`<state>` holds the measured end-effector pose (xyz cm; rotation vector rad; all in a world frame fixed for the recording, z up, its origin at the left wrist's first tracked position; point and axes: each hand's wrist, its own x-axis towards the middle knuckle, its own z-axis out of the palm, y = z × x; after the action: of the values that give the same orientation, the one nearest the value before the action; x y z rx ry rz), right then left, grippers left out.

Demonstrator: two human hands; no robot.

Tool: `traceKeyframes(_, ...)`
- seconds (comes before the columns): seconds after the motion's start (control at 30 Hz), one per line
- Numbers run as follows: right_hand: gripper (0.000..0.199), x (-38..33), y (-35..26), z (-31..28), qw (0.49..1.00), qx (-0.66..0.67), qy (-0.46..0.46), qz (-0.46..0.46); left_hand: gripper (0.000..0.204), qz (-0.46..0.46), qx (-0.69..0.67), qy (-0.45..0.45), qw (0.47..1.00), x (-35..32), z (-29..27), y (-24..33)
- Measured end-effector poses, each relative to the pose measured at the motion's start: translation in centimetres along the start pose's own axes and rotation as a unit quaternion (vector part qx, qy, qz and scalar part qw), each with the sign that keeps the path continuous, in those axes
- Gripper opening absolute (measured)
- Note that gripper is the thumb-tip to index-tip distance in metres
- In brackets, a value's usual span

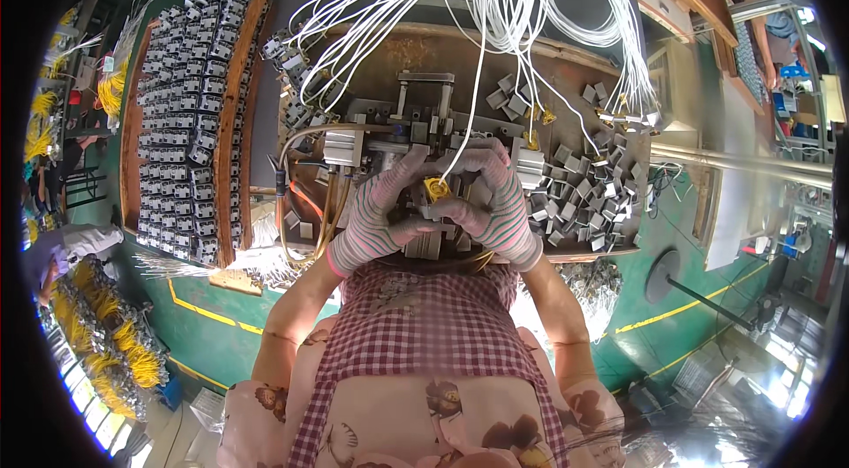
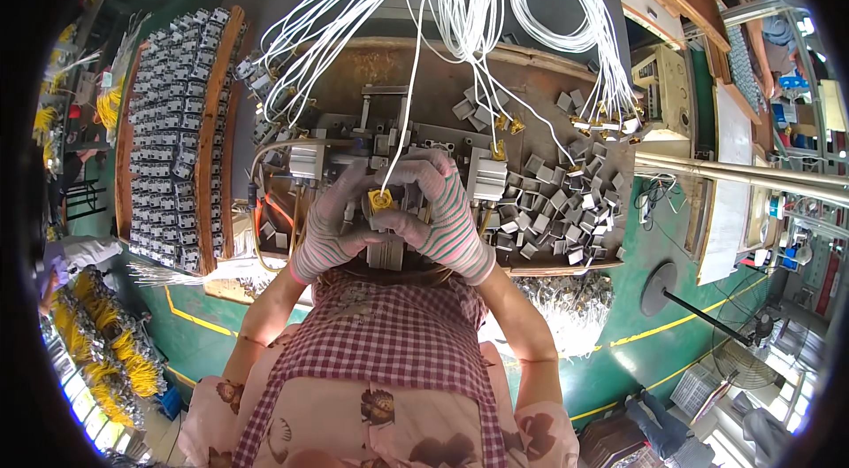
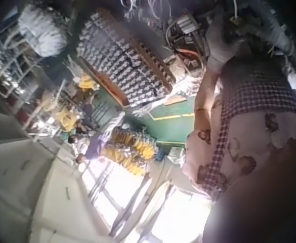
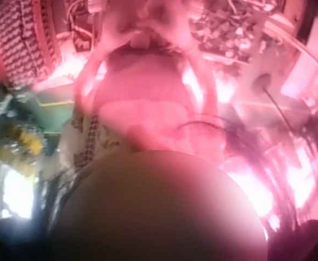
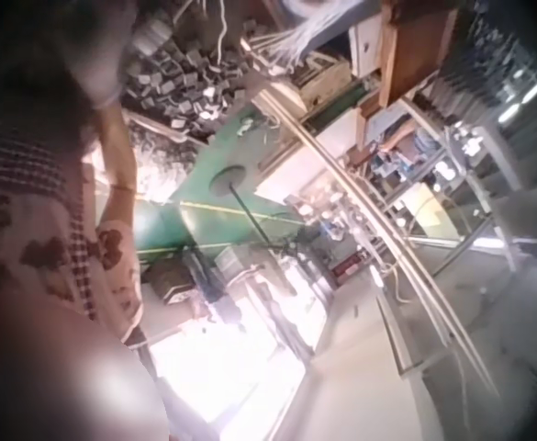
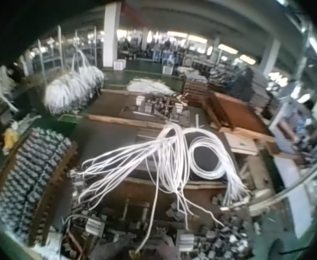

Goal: Assembling electrical components by inserting wires into connectors using an industrial assembly machine.

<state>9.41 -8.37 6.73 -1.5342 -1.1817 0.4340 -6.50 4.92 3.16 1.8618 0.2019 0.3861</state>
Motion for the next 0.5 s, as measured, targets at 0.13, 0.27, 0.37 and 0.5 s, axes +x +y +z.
traceKeyframes(0.13,0.048,-0.6,0.5,0.9,0.997,0.071,0.002,0.038,0.098,0.037,0.007,-0.020,0.999,0.5,-0.7,-0.5)
traceKeyframes(0.27,0.051,-0.6,0.7,0.8,0.999,0.037,0.017,0.000,0.094,0.037,0.039,0.011,0.998,0.0,-0.2,0.4)
traceKeyframes(0.37,0.049,-0.6,0.7,1.2,0.999,0.030,0.030,0.021,0.087,-0.003,-0.042,0.063,0.997,-0.6,1.1,-0.1)
traceKeyframes(0.5,0.050,-0.3,1.8,0.6,0.999,0.041,0.000,0.007,0.081,0.036,-0.008,0.035,0.999,-0.1,0.6,0.3)
